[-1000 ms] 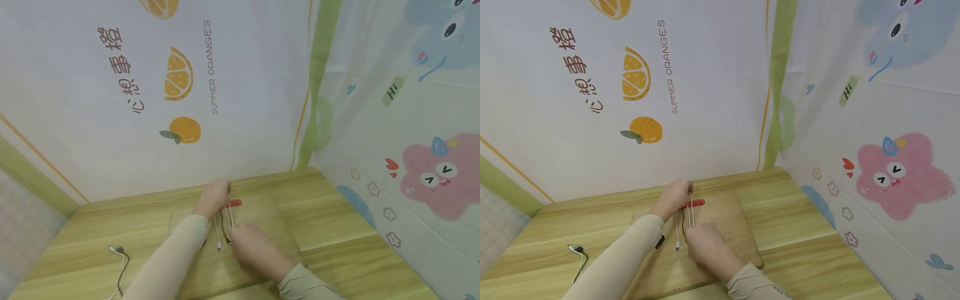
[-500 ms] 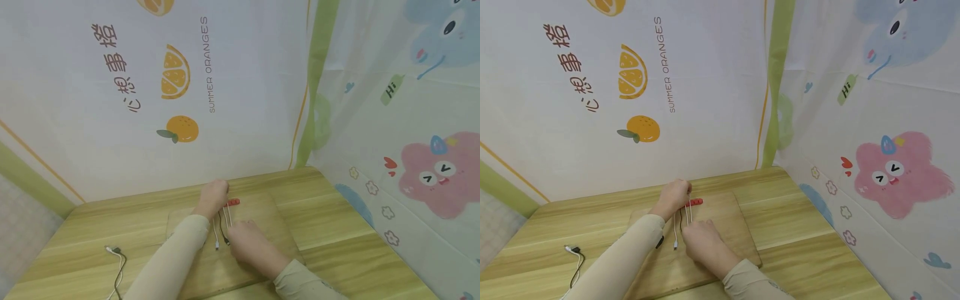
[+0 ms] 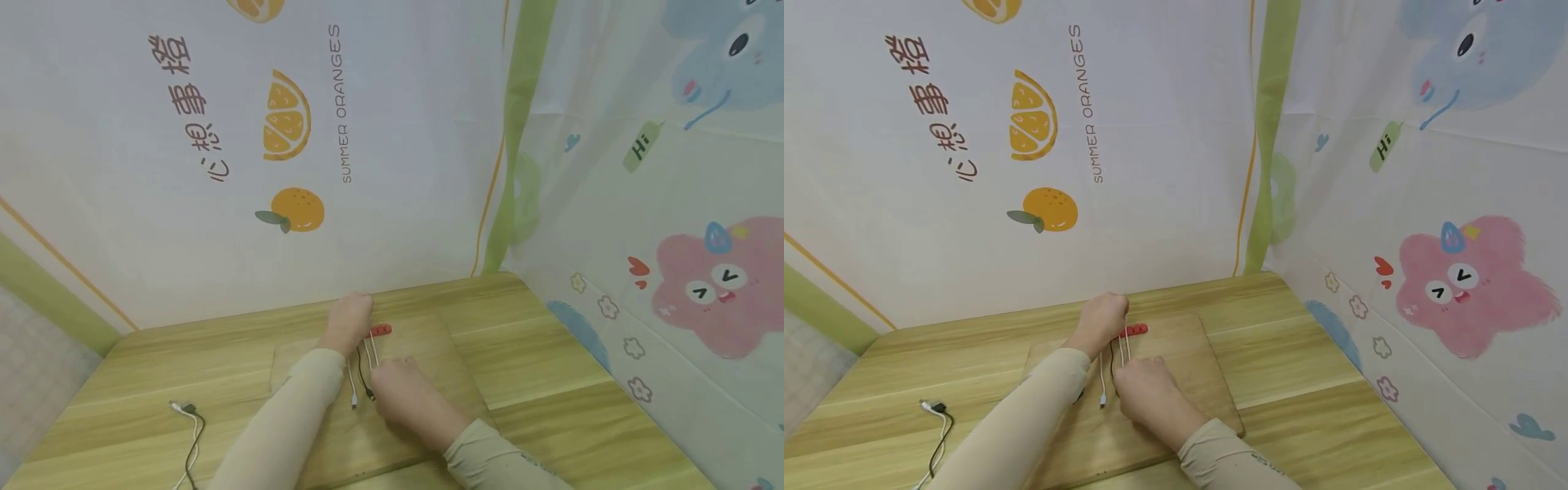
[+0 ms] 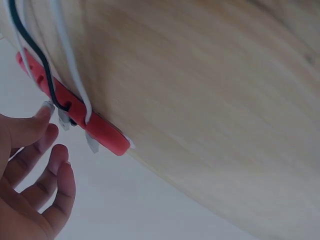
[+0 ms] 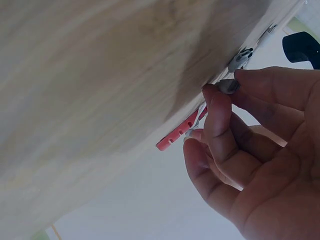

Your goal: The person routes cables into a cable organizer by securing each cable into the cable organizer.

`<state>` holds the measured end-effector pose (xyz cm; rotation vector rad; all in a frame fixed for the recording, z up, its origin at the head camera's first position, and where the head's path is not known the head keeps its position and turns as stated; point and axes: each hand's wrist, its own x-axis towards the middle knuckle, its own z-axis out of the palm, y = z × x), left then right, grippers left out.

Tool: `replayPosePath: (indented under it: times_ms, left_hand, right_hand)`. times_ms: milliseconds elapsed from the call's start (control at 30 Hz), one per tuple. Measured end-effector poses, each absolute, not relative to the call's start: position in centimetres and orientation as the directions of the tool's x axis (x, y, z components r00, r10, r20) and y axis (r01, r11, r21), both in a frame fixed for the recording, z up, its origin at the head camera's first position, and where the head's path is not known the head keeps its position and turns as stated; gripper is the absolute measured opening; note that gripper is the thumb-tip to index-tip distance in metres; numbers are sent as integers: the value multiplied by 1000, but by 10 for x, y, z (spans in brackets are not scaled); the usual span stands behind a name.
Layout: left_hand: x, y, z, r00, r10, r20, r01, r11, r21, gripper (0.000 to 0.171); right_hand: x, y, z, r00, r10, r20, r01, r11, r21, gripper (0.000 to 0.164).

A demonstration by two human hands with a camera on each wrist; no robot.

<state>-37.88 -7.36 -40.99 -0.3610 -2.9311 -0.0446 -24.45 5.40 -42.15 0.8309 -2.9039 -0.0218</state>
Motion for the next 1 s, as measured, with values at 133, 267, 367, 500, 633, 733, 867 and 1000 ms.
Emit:
replayPosePath:
  times_ms: [133, 267, 367, 500, 633, 733, 867, 1000]
  left_hand:
    - [-379, -72, -412, -943, 269, 195, 261, 963, -65, 19]
    - [-378, -70, -414, -938, 293, 183, 278, 955, -104, 14]
    - [-377, -69, -413, -934, 305, 185, 288, 951, -113, 10]
    - [-376, -67, -414, -929, 316, 190, 295, 946, -131, 6]
    - [-376, -65, -413, -932, 315, 181, 292, 945, -145, 9]
    - [-377, -63, -412, -933, 316, 174, 292, 944, -153, 10]
    - [-378, -62, -412, -934, 320, 161, 296, 942, -157, 9]
    - [-379, -63, -415, -929, 327, 174, 299, 939, -171, 8]
  right_hand:
    - [-244, 54, -421, -836, -533, 127, -529, 846, 72, 21]
    - [-242, 52, -420, -825, -550, 129, -540, 835, 102, 14]
    - [-241, 51, -420, -819, -559, 128, -544, 828, 139, 9]
    - [-240, 50, -420, -807, -577, 124, -549, 811, 200, 7]
    - [-241, 49, -419, -790, -600, 127, -559, 789, 255, 8]
    - [-241, 49, -418, -783, -608, 132, -562, 782, 269, 7]
    - [-241, 49, -418, -777, -614, 136, -568, 778, 268, 7]
    - [-243, 49, -419, -770, -623, 139, -577, 772, 267, 8]
